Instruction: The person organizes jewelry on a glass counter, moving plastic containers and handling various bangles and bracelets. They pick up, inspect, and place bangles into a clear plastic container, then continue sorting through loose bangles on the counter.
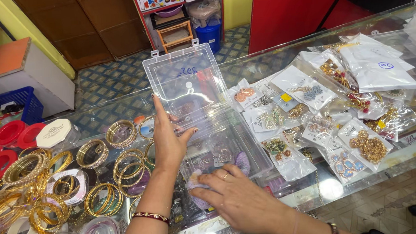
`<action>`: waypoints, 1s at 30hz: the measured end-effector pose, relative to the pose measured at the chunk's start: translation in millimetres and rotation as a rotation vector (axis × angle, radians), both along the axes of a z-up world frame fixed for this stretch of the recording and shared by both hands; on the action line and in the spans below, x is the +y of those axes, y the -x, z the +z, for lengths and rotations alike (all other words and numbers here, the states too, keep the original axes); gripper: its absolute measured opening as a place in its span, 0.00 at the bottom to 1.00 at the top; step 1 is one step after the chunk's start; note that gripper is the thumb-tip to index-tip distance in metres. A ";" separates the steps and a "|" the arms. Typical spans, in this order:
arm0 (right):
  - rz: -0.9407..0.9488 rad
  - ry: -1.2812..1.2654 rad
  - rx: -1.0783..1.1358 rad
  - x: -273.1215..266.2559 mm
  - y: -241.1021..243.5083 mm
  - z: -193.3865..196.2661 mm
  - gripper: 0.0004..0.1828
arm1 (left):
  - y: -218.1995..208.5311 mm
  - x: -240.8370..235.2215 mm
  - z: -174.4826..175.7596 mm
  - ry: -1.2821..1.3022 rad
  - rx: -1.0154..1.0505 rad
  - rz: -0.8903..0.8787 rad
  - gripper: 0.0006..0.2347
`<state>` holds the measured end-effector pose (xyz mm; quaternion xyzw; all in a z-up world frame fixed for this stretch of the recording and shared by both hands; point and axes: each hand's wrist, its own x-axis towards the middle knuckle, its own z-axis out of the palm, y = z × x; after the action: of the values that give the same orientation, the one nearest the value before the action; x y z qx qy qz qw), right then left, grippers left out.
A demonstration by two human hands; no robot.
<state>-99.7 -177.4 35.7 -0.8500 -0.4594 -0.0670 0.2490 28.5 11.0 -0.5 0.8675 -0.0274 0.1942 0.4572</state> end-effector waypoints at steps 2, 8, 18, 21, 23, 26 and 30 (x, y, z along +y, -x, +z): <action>-0.011 0.016 -0.017 -8.1 -2.8 -0.9 0.24 | -1.1 1.1 0.2 0.008 0.023 -0.011 0.58; -0.102 0.083 0.159 -50.0 -16.4 9.5 0.20 | 0.0 1.7 2.2 -0.010 0.017 -0.015 0.57; -0.310 -0.269 0.558 -87.0 -31.8 21.5 0.25 | 4.5 -4.9 22.2 0.013 0.079 0.048 0.57; -0.373 -0.591 0.629 -83.9 -42.2 -4.1 0.21 | -0.8 -5.6 22.9 0.063 0.039 0.045 0.56; -0.492 -0.930 0.914 -83.9 -48.9 -24.3 0.23 | -5.3 -4.4 20.5 0.051 -0.068 0.007 0.49; -0.597 -1.314 1.018 -89.4 -53.1 -40.8 0.21 | -12.1 6.2 22.7 0.257 -0.137 -0.088 0.33; -0.685 -1.623 0.908 -96.8 -58.2 -34.3 0.17 | -5.8 22.5 39.7 0.140 -0.193 -0.088 0.22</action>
<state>-41.5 -274.2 1.4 -0.4538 0.1353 -0.0976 0.8753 34.3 33.6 39.2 0.8087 -0.0956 0.2582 0.5198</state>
